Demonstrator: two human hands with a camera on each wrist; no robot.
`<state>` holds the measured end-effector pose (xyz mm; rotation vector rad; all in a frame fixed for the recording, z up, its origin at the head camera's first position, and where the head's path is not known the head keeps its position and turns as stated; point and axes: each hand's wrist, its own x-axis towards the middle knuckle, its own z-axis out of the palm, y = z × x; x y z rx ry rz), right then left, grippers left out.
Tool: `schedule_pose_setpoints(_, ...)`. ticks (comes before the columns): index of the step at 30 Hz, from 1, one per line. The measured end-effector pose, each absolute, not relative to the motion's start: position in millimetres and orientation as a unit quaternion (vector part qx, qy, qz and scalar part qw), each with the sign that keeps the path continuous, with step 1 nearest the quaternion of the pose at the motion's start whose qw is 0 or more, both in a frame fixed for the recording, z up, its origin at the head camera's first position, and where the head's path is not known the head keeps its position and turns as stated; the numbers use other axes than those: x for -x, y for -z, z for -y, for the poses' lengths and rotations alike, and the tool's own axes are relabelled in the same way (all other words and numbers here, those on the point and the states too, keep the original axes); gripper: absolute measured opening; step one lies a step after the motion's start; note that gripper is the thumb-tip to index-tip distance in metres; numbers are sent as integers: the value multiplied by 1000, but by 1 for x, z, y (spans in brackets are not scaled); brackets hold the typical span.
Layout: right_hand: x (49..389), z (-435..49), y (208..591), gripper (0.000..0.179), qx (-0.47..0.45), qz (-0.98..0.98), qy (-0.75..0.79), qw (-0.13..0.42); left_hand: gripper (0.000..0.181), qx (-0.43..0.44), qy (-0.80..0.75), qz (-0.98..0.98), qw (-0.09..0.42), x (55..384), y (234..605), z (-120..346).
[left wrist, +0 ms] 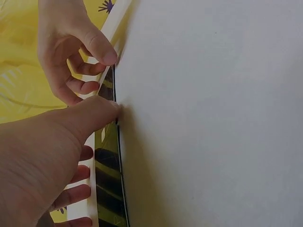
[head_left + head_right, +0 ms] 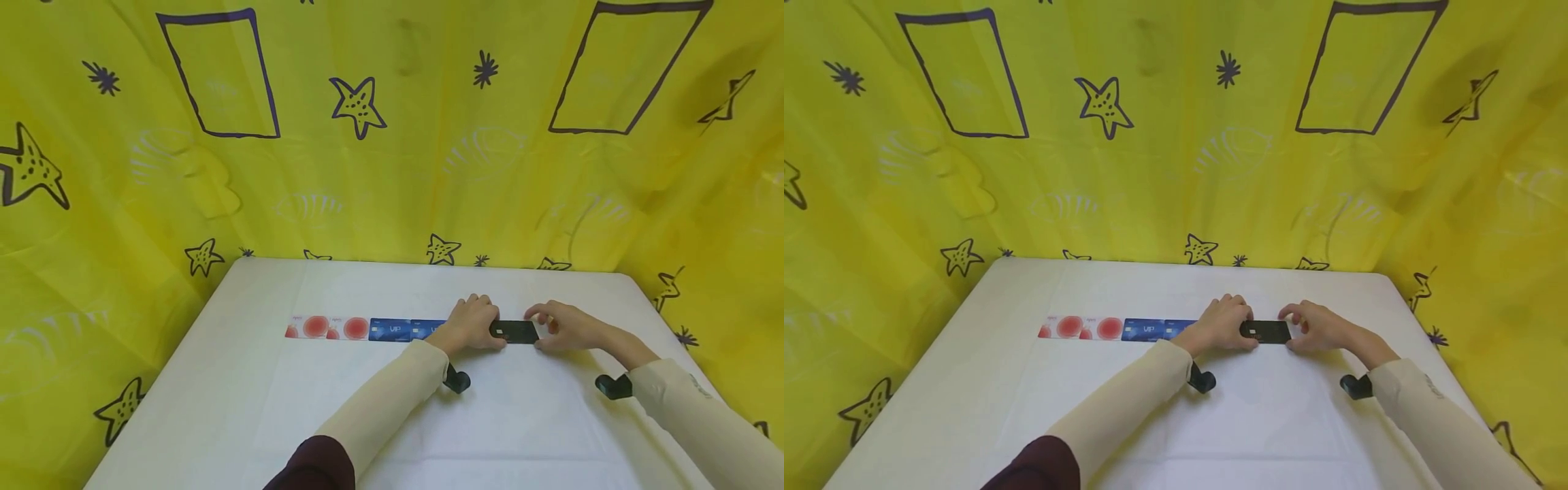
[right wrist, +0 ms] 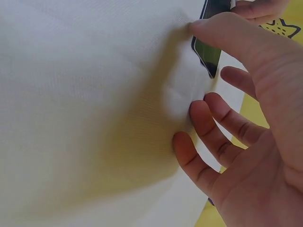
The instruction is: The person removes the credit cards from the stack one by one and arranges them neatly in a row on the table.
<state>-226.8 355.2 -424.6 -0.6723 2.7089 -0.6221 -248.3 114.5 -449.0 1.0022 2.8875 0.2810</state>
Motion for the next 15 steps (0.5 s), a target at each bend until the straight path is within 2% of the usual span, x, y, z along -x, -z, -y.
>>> schedule_pose_setpoints(9, 230, -353, 415, 67, 247, -933, 209, 159, 72, -337, -102, -934, 54, 254, 446, -106)
schedule_pose_setpoints(15, 233, -351, 410, 79, 238, -938, 197, 159, 83, -342, -94, -934, 38, 257, 439, -97)
